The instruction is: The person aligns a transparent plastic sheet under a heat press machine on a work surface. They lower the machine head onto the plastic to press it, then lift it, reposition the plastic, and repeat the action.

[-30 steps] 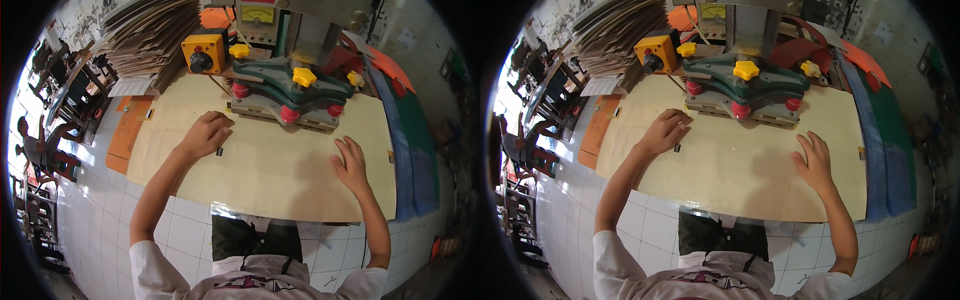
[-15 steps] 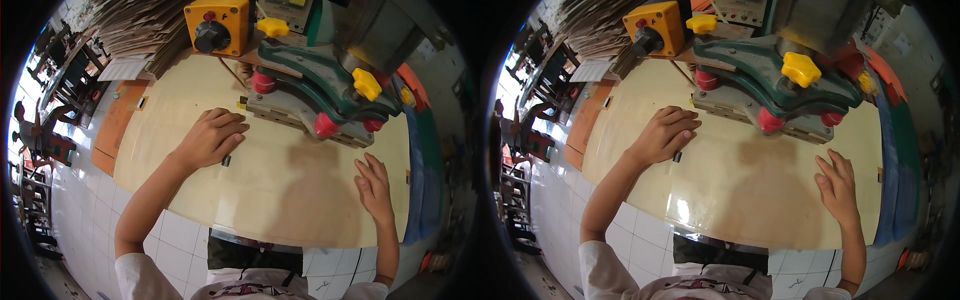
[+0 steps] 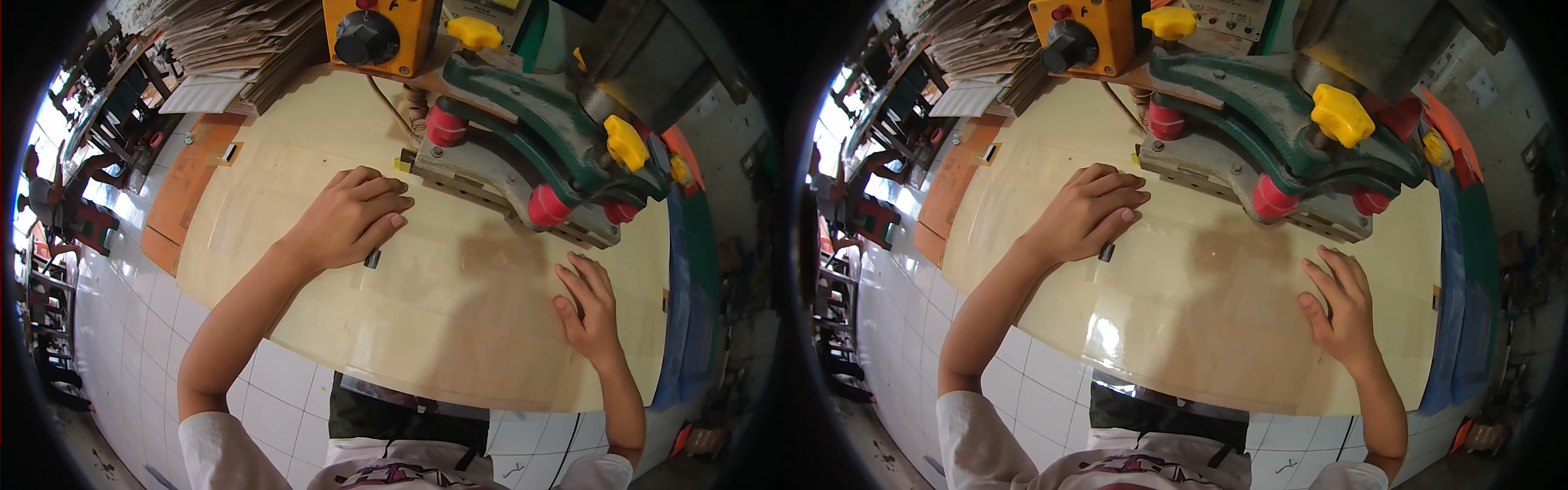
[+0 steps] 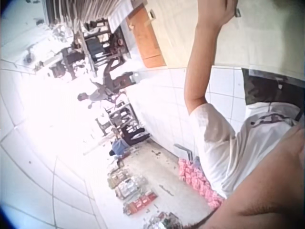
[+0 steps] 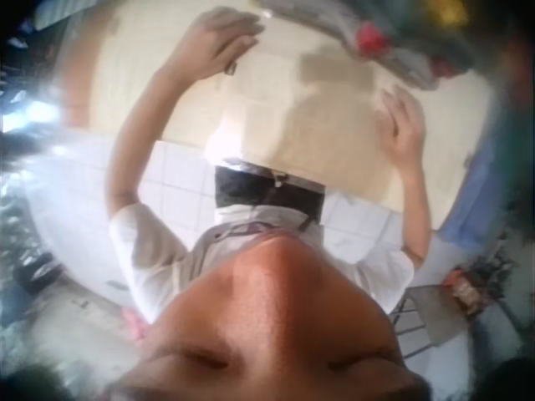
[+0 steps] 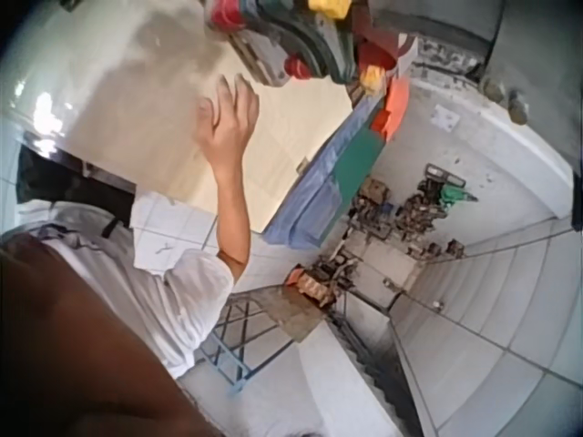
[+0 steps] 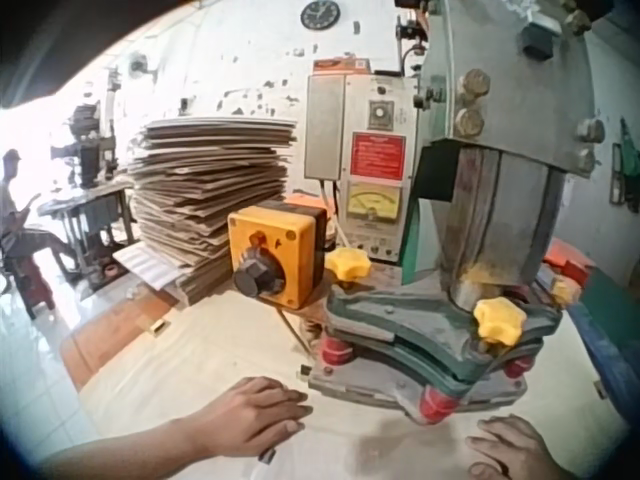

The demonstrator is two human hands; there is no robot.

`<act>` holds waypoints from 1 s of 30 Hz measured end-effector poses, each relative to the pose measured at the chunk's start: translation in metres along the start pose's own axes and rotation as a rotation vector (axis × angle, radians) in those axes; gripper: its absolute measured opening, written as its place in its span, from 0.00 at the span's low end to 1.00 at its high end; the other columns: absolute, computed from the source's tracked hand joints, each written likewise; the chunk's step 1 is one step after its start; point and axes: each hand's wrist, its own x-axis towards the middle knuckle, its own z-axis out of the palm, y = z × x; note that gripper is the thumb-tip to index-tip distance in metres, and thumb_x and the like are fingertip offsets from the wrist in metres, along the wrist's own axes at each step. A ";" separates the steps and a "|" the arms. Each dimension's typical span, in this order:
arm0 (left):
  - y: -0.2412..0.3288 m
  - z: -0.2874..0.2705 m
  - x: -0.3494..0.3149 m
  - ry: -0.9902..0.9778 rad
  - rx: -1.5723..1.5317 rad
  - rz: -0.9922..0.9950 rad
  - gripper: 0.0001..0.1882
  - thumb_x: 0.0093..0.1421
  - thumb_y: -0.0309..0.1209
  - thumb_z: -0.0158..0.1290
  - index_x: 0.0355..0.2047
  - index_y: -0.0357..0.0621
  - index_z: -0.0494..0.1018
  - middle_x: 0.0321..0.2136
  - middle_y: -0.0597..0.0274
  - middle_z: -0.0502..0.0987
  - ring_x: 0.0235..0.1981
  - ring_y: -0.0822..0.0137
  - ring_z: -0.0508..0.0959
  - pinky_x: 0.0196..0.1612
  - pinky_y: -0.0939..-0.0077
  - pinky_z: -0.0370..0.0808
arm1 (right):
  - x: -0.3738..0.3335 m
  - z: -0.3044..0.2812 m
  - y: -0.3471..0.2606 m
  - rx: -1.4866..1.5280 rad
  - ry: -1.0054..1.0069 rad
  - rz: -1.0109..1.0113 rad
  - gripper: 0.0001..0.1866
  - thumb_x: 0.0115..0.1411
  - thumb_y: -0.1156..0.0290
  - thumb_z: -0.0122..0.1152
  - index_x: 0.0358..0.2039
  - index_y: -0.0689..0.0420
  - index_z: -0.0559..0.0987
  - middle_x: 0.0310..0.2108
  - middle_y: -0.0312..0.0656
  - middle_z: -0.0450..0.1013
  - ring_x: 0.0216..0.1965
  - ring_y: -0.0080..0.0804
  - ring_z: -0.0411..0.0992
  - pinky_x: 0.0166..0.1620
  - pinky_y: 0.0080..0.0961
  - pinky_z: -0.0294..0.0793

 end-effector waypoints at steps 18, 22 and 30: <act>0.004 0.001 0.004 -0.015 0.006 -0.005 0.14 0.65 0.32 0.49 0.44 0.36 0.79 0.46 0.50 0.78 0.49 0.50 0.74 0.55 0.58 0.70 | -0.005 -0.002 0.004 0.015 0.016 -0.002 0.20 0.63 0.62 0.61 0.50 0.63 0.79 0.56 0.54 0.71 0.56 0.57 0.68 0.62 0.49 0.63; 0.002 0.000 0.001 -0.016 0.007 -0.010 0.14 0.65 0.32 0.49 0.44 0.36 0.79 0.47 0.50 0.78 0.49 0.50 0.74 0.55 0.58 0.70 | -0.001 0.001 0.002 0.012 0.011 -0.015 0.20 0.63 0.61 0.61 0.50 0.62 0.80 0.56 0.54 0.71 0.56 0.57 0.68 0.63 0.49 0.63; 0.005 -0.001 0.002 -0.019 0.023 -0.018 0.15 0.65 0.32 0.49 0.44 0.36 0.79 0.47 0.51 0.78 0.49 0.50 0.74 0.55 0.59 0.70 | -0.004 0.001 0.001 0.011 0.023 -0.024 0.20 0.61 0.64 0.63 0.50 0.62 0.80 0.56 0.53 0.71 0.56 0.56 0.69 0.63 0.48 0.63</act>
